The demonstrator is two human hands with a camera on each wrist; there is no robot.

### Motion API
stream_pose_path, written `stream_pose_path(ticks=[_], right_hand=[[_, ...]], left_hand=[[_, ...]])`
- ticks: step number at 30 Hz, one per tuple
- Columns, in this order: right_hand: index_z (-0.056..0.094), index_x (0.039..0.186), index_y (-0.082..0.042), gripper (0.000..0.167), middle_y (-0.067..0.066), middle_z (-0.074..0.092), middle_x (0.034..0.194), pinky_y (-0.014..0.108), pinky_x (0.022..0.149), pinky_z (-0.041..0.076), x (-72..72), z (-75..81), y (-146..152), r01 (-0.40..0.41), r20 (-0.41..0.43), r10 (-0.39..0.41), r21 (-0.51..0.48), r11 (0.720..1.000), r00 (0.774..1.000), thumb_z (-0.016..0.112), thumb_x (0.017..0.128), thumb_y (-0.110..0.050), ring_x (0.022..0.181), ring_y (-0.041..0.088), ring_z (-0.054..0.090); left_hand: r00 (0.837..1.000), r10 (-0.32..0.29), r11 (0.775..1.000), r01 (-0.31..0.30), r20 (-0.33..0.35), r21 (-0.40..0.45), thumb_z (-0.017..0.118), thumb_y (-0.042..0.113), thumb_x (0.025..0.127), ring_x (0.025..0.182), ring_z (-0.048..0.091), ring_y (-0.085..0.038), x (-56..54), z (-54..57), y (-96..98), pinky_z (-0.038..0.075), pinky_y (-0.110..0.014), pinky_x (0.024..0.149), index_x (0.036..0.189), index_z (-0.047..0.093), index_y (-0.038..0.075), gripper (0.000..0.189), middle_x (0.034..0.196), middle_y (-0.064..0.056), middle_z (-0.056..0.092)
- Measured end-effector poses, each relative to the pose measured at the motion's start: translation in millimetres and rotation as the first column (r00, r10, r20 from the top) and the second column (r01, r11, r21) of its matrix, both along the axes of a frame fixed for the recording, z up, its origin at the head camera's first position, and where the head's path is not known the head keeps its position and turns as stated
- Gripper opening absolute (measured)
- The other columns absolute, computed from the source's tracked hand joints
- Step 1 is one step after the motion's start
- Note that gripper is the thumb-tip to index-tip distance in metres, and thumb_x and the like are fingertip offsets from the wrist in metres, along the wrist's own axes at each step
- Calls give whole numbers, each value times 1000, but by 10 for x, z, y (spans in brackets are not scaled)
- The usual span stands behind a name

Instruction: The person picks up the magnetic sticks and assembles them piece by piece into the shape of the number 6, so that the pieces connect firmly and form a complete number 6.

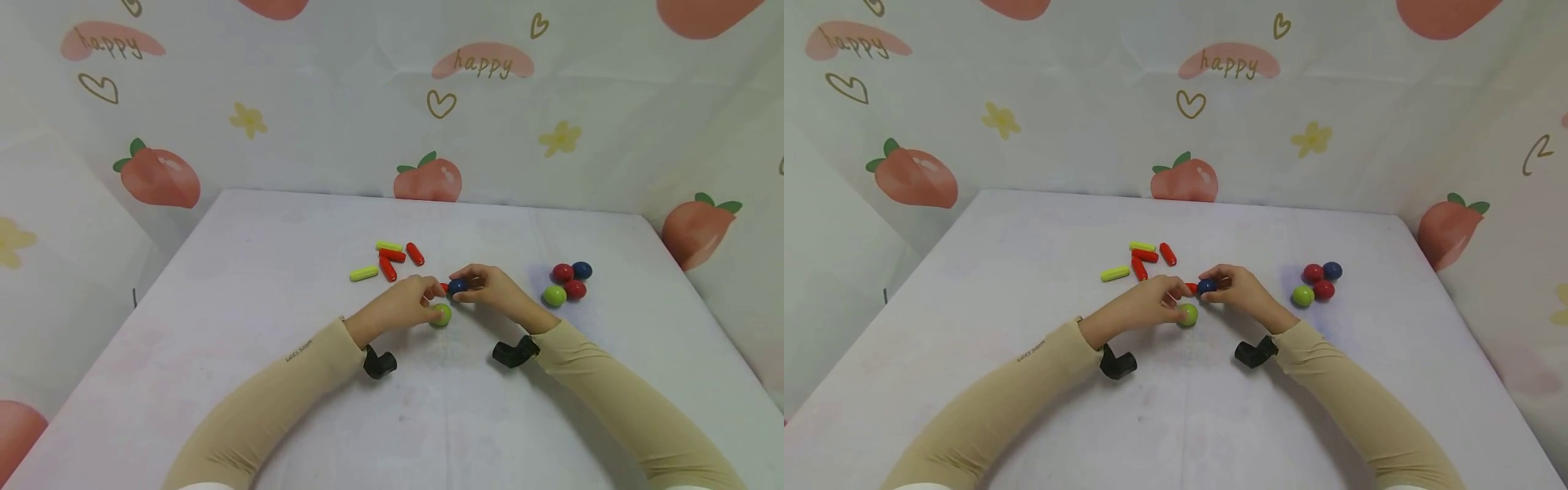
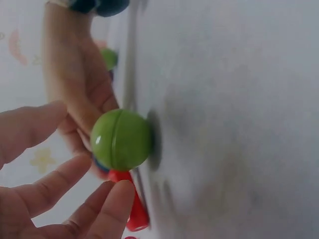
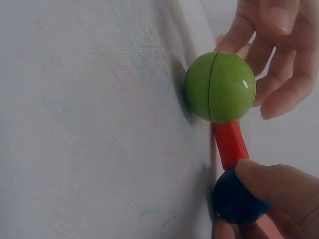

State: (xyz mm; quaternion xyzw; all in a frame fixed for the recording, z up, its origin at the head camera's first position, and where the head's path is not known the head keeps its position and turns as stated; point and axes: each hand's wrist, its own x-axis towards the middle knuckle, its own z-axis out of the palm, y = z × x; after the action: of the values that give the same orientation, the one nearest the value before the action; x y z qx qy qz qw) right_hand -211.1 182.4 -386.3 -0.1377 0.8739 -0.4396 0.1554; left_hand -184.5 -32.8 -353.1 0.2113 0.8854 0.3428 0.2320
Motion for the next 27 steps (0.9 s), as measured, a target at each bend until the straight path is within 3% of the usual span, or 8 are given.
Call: stream_pose_path(ticks=[5, 10, 19, 27], right_hand=[[61, 123, -1, 40, 19, 63, 120, 34, 87, 52, -4, -15, 0, -1, 2, 1, -16, 1000, 1000, 73, 86, -11, 110, 34, 62], [61, 123, 0, 40, 19, 63, 119, 35, 88, 52, -1, -18, -5, -7, -8, 7, -9, 1000, 1000, 73, 86, -12, 110, 35, 62], [61, 123, 0, 40, 20, 63, 120, 33, 86, 52, 19, 12, 0, -3, 10, 3, -29, 1000, 1000, 72, 87, -12, 112, 34, 61], [62, 122, -1, 40, 19, 63, 122, 36, 89, 51, 29, 0, 8, 8, 11, -8, -34, 999, 1000, 74, 86, -15, 114, 35, 60]], left_hand=[[999, -32, 999, 32, 3, -42, 75, 22, 86, 96, 59, -17, 8, -75, 51, 50, -30, 86, 122, 60, 11, 41, 110, -7, 62], [1000, -23, 998, 22, -7, -61, 76, 18, 84, 88, 56, -16, 1, -126, 91, 49, -25, 78, 122, 59, 10, 42, 100, -4, 62], [999, 3, 994, -8, -44, -113, 73, 19, 87, 84, 57, -14, 26, -110, 140, 47, -23, 72, 118, 61, 9, 35, 96, -2, 63], [997, 72, 995, -74, -18, -64, 74, 20, 86, 94, 58, -14, 5, -65, 42, 50, -28, 82, 118, 62, 14, 34, 102, -1, 64]])
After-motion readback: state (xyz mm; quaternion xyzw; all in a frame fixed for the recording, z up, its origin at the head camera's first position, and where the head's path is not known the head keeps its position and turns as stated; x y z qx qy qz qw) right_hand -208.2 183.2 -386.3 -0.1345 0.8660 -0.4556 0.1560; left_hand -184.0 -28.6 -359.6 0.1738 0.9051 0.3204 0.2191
